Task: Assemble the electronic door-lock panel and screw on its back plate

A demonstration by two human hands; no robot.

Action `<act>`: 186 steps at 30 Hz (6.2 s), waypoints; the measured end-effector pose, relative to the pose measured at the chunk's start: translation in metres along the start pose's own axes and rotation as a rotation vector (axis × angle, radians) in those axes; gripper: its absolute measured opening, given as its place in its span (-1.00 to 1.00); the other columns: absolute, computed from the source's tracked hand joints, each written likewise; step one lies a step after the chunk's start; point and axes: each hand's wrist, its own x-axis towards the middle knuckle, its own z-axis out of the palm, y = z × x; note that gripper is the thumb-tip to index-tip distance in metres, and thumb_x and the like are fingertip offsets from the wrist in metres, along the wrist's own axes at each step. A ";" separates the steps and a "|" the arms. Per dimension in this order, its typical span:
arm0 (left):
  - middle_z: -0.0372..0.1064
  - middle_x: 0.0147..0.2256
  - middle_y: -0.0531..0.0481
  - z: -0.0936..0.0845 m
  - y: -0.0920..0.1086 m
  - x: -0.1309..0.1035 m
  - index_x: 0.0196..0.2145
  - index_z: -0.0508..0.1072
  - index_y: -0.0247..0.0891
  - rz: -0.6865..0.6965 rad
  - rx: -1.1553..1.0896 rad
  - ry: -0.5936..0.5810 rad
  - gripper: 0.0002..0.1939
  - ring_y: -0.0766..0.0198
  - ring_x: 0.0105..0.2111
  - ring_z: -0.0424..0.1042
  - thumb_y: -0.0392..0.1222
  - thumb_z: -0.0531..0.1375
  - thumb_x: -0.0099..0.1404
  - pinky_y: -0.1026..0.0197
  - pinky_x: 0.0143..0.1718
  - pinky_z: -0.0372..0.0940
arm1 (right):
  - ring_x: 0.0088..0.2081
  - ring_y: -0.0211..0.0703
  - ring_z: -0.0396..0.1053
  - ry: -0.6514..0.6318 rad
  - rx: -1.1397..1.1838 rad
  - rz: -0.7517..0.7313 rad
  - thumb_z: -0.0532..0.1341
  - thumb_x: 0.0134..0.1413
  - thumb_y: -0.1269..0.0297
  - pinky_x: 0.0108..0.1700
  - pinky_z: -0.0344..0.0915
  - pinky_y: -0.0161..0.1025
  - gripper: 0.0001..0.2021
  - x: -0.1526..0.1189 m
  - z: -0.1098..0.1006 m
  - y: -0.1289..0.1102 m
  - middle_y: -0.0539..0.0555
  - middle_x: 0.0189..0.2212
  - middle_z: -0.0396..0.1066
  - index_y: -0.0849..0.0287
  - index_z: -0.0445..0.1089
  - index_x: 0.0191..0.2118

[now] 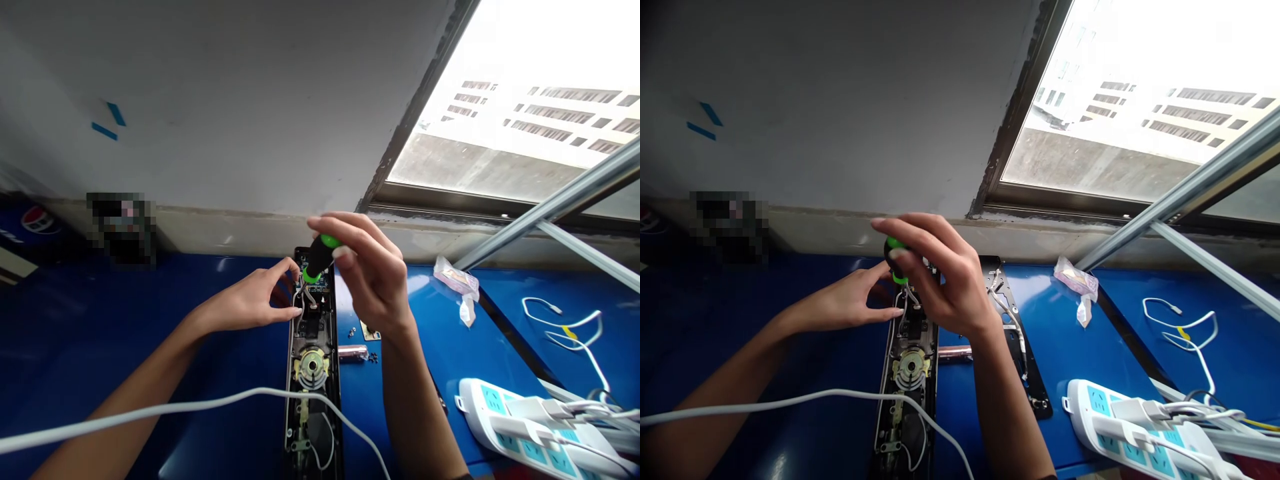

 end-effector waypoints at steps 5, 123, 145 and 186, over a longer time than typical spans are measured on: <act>0.57 0.00 -0.09 0.001 0.002 0.000 0.04 0.29 -0.11 -0.015 0.011 -0.005 -0.52 -0.04 -0.09 0.64 0.04 0.37 0.30 -0.03 -0.05 0.54 | -0.02 -0.08 0.59 0.015 0.099 -0.008 0.27 0.39 0.37 -0.01 0.61 -0.07 -0.66 -0.001 -0.002 0.002 0.07 0.00 0.58 -0.06 0.54 0.19; 0.46 -0.07 -0.11 0.025 0.018 0.010 -0.03 0.59 -0.23 0.584 0.505 0.316 -0.85 0.12 0.01 0.42 -0.25 0.27 0.48 0.09 0.05 0.41 | -0.44 -0.29 0.45 -0.375 0.031 0.661 0.42 0.14 0.25 -0.42 0.36 -0.32 -0.66 -0.032 -0.069 0.060 -0.11 -0.37 0.41 0.05 0.25 -0.10; 0.52 -0.05 -0.14 0.026 0.028 0.001 0.02 0.62 -0.20 0.570 0.426 0.154 -0.73 0.02 0.10 0.37 -0.21 0.36 0.37 0.02 0.07 0.46 | -0.47 -0.16 0.58 0.161 0.118 0.542 0.46 0.11 0.03 -0.41 0.61 -0.17 -0.56 -0.014 -0.070 0.017 -0.14 -0.44 0.47 -0.05 0.22 -0.06; 0.42 0.16 -0.20 0.022 0.010 0.007 0.07 0.60 -0.13 0.488 0.639 0.276 -0.68 -0.18 0.36 0.17 -0.03 0.36 0.42 -0.29 0.30 0.35 | -0.01 -0.08 0.64 -0.055 0.034 0.249 0.38 0.27 0.37 0.02 0.68 -0.09 -0.65 -0.011 -0.051 0.001 0.00 0.02 0.61 -0.01 0.48 0.13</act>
